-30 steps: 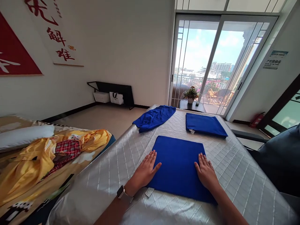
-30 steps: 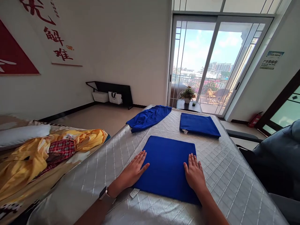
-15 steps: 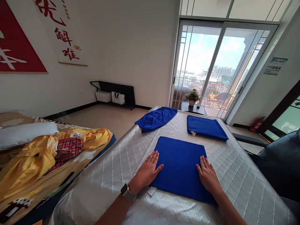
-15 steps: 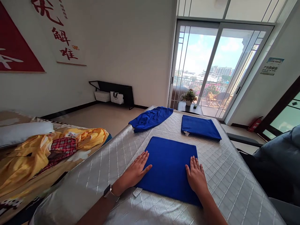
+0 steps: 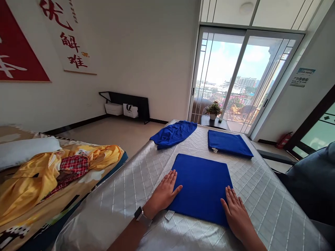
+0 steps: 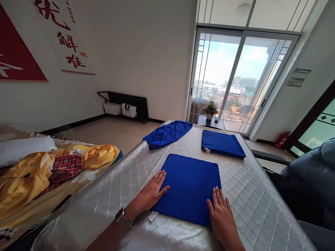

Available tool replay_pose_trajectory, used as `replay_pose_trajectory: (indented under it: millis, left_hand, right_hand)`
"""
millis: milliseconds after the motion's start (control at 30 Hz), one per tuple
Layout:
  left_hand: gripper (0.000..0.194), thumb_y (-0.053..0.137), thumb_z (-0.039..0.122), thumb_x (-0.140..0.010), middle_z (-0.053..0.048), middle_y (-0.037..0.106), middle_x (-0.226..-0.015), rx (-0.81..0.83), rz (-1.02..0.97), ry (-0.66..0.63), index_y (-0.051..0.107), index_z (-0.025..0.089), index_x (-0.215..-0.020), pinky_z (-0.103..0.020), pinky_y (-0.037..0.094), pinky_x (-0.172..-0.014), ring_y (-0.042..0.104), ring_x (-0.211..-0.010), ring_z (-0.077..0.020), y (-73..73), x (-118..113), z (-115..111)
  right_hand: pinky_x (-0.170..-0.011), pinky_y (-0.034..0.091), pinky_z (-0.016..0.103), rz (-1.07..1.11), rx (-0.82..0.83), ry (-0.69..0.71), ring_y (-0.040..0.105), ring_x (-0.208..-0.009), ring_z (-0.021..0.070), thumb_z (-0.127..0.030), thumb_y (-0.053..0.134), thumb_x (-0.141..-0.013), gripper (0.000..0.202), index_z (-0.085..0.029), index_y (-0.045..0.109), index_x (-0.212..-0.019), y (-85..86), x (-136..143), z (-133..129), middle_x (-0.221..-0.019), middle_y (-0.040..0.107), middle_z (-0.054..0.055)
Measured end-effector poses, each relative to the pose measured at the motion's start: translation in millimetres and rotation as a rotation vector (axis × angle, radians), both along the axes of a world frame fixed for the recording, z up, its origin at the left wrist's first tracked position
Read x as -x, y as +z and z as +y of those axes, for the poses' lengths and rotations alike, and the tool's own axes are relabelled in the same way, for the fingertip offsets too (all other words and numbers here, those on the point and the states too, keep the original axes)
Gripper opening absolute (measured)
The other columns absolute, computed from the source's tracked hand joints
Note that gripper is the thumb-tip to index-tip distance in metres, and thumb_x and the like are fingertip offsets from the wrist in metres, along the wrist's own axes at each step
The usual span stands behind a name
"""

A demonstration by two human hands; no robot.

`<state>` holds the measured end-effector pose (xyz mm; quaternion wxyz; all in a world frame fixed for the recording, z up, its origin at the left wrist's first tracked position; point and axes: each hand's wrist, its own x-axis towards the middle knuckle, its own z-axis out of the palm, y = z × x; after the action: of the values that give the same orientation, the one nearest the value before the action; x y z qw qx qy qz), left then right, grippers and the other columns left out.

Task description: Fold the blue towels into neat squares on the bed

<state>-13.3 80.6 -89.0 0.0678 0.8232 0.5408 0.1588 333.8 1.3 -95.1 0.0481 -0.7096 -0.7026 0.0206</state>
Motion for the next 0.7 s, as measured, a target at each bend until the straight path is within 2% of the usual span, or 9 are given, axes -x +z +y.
replay_pose_trajectory:
  millis: [167, 367, 467, 567, 700]
  left_hand:
    - [0.074, 0.027, 0.063, -0.103, -0.013, 0.024, -0.166, -0.021, 0.017, 0.001, 0.024, 0.016, -0.16, -0.047, 0.025, -0.124, 0.023, -0.153, -0.0269, 3.4, -2.5, -1.9]
    - [0.076, 0.026, 0.064, -0.103, -0.014, 0.024, -0.165, 0.044, 0.047, 0.001, 0.028, 0.012, -0.159, -0.046, 0.026, -0.124, 0.024, -0.153, -0.0261, 24.1, -2.7, -3.9]
    - [0.078, 0.025, 0.065, -0.102, -0.015, 0.022, -0.166, 0.052, 0.058, 0.025, 0.027, 0.011, -0.159, -0.046, 0.025, -0.124, 0.023, -0.153, -0.027, 32.8, -11.3, -8.8]
    - [0.075, 0.026, 0.063, -0.103, -0.013, 0.023, -0.166, 0.025, 0.056, -0.052, 0.023, 0.014, -0.16, -0.044, 0.027, -0.124, 0.023, -0.153, -0.0266, 36.4, -43.5, -27.5]
    - [0.07, 0.026, 0.058, -0.105, -0.007, 0.018, -0.167, 0.004, 0.019, -0.356, 0.014, 0.02, -0.162, -0.042, 0.024, -0.125, 0.018, -0.154, -0.0233, 37.4, -116.6, -68.3]
  right_hand:
    - [-0.126, 0.014, 0.047, 0.02, -0.041, 0.028, 0.013, -0.154, 0.0227, -0.05, 0.012, -0.102, 0.072, -0.008, 0.029, -0.158, -2.2, 6.7, -17.2, -0.166, 0.019, 0.01]
    - [-0.126, 0.014, 0.049, 0.015, -0.066, 0.029, 0.015, -0.154, 0.0233, -0.047, 0.014, -0.102, 0.069, -0.011, 0.036, -0.156, -1.2, 6.8, -18.9, -0.165, 0.023, 0.009]
    - [-0.126, 0.013, 0.049, 0.035, -0.062, 0.029, 0.014, -0.154, 0.0236, -0.049, 0.014, -0.102, 0.07, -0.01, 0.034, -0.156, 0.4, 7.2, -21.0, -0.165, 0.022, 0.01]
    - [-0.126, 0.014, 0.049, 0.05, -0.051, 0.016, 0.013, -0.154, 0.0231, -0.049, 0.015, -0.102, 0.07, -0.009, 0.031, -0.157, 1.7, 7.2, -21.9, -0.166, 0.019, 0.009]
    - [-0.126, 0.014, 0.049, 0.044, -0.046, 0.044, 0.013, -0.154, 0.0238, -0.046, 0.021, -0.102, 0.066, -0.012, 0.034, -0.157, -4.1, 3.0, -21.8, -0.166, 0.02, 0.009]
